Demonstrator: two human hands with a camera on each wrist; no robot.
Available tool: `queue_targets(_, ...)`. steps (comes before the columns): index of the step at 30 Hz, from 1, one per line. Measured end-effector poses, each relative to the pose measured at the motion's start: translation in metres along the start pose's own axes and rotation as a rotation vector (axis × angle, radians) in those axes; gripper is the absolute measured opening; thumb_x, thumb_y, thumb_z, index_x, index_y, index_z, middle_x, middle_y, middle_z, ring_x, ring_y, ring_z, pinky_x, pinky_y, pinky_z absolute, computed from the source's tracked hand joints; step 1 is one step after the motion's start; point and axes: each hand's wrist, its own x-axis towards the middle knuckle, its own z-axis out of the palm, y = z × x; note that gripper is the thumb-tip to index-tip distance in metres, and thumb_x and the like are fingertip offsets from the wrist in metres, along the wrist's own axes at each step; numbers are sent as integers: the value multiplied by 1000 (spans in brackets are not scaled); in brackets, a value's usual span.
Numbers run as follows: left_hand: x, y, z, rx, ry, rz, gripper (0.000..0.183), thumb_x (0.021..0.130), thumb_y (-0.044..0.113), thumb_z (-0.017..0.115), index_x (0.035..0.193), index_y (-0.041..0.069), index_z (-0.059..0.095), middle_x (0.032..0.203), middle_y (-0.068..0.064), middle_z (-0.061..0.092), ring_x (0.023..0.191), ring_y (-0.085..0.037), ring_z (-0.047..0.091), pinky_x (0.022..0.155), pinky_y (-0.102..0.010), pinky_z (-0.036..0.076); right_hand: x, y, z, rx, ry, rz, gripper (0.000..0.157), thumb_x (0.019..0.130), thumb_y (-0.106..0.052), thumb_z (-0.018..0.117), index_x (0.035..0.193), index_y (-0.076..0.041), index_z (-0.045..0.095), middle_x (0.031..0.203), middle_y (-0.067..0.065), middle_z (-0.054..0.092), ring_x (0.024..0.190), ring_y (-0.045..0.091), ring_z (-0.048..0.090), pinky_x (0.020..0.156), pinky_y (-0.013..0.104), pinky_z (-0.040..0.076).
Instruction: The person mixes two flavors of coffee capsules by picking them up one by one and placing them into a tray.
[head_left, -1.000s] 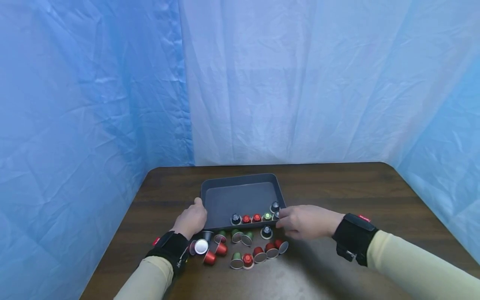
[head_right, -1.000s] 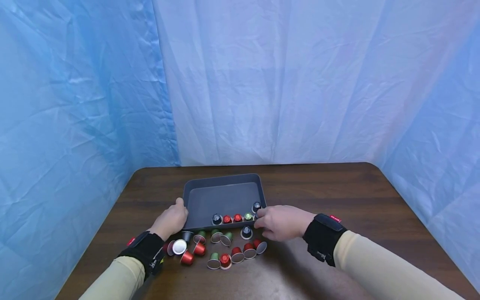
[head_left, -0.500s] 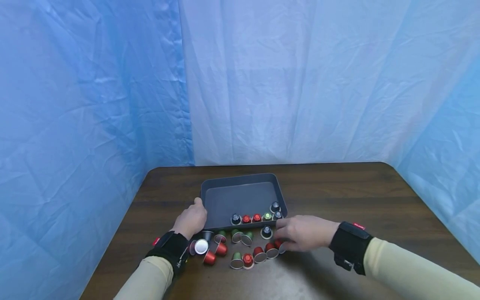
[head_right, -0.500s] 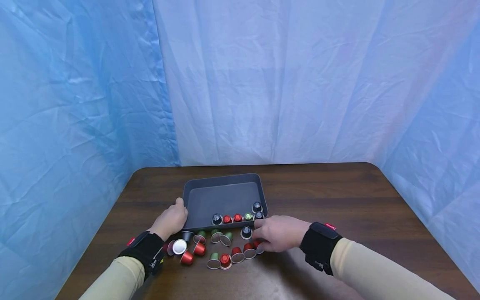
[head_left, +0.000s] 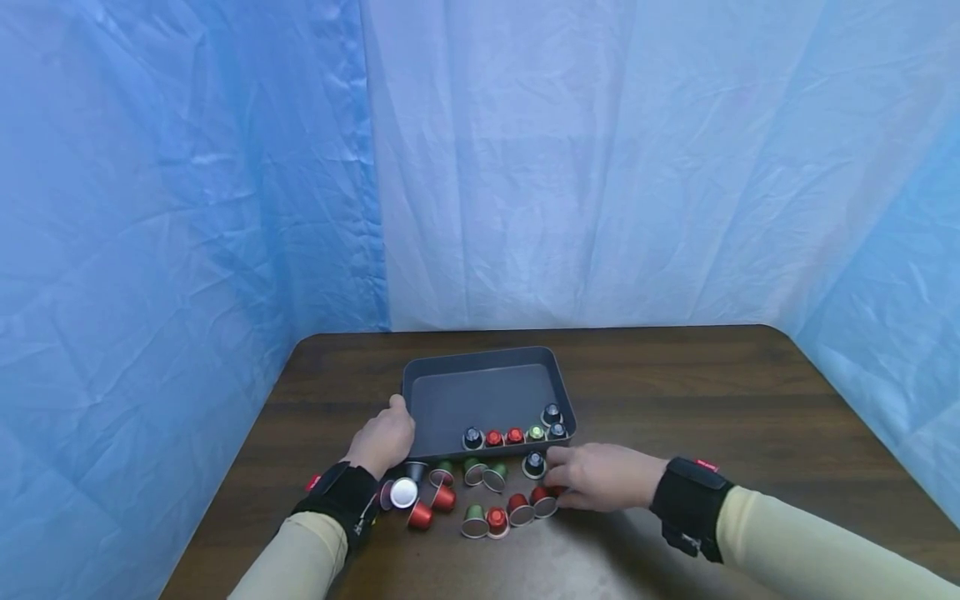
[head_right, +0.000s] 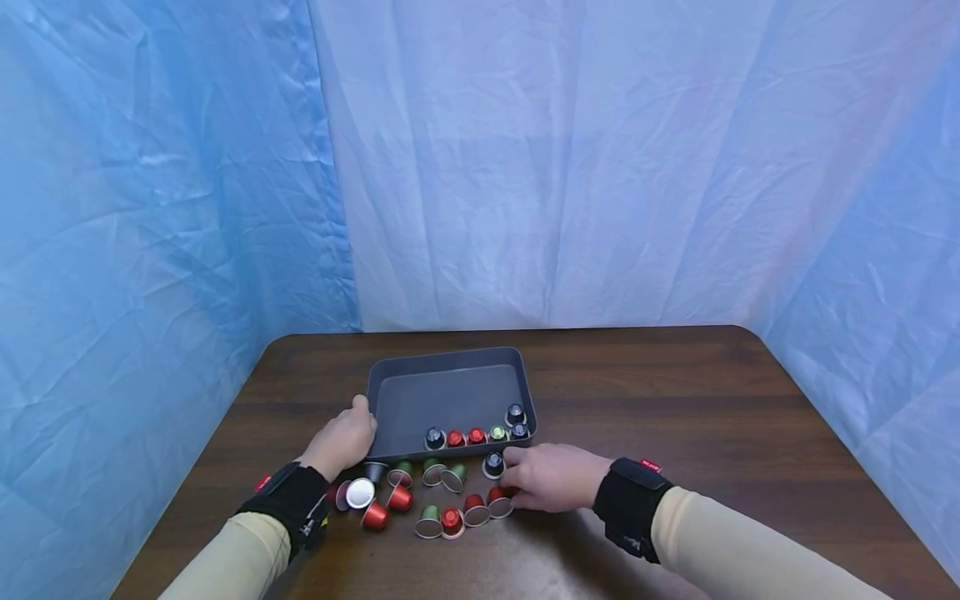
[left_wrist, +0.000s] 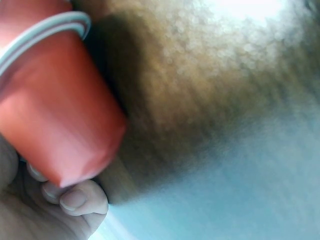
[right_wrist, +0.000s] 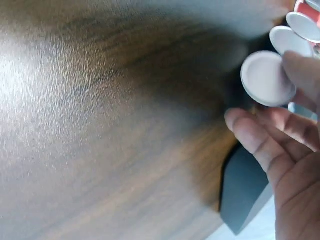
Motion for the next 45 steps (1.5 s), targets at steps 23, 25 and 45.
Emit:
queue_targets(23, -1, 0, 0, 2, 8, 12, 36, 108, 23, 50, 128, -4, 39, 79, -11, 61, 73, -25, 66, 71, -45, 55, 0, 2, 9, -37, 43, -20, 11, 89, -26, 81, 97, -21, 76, 90, -11, 54, 75, -1, 52, 70, 15, 48)
queue_targets(25, -1, 1, 0, 0, 6, 10, 35, 108, 23, 50, 128, -4, 39, 79, -11, 61, 73, -25, 66, 71, -45, 55, 0, 3, 9, -44, 44, -25, 10, 89, -24, 81, 97, -21, 76, 90, -11, 54, 76, -1, 52, 70, 15, 47)
queue_targets(45, -3, 3, -2, -4, -11, -19, 36, 108, 23, 50, 129, -3, 39, 79, -11, 60, 74, -25, 66, 73, -45, 56, -4, 2, 0, 29, -13, 21, 20, 88, -14, 81, 106, -21, 77, 97, -10, 53, 83, 0, 53, 78, 18, 50)
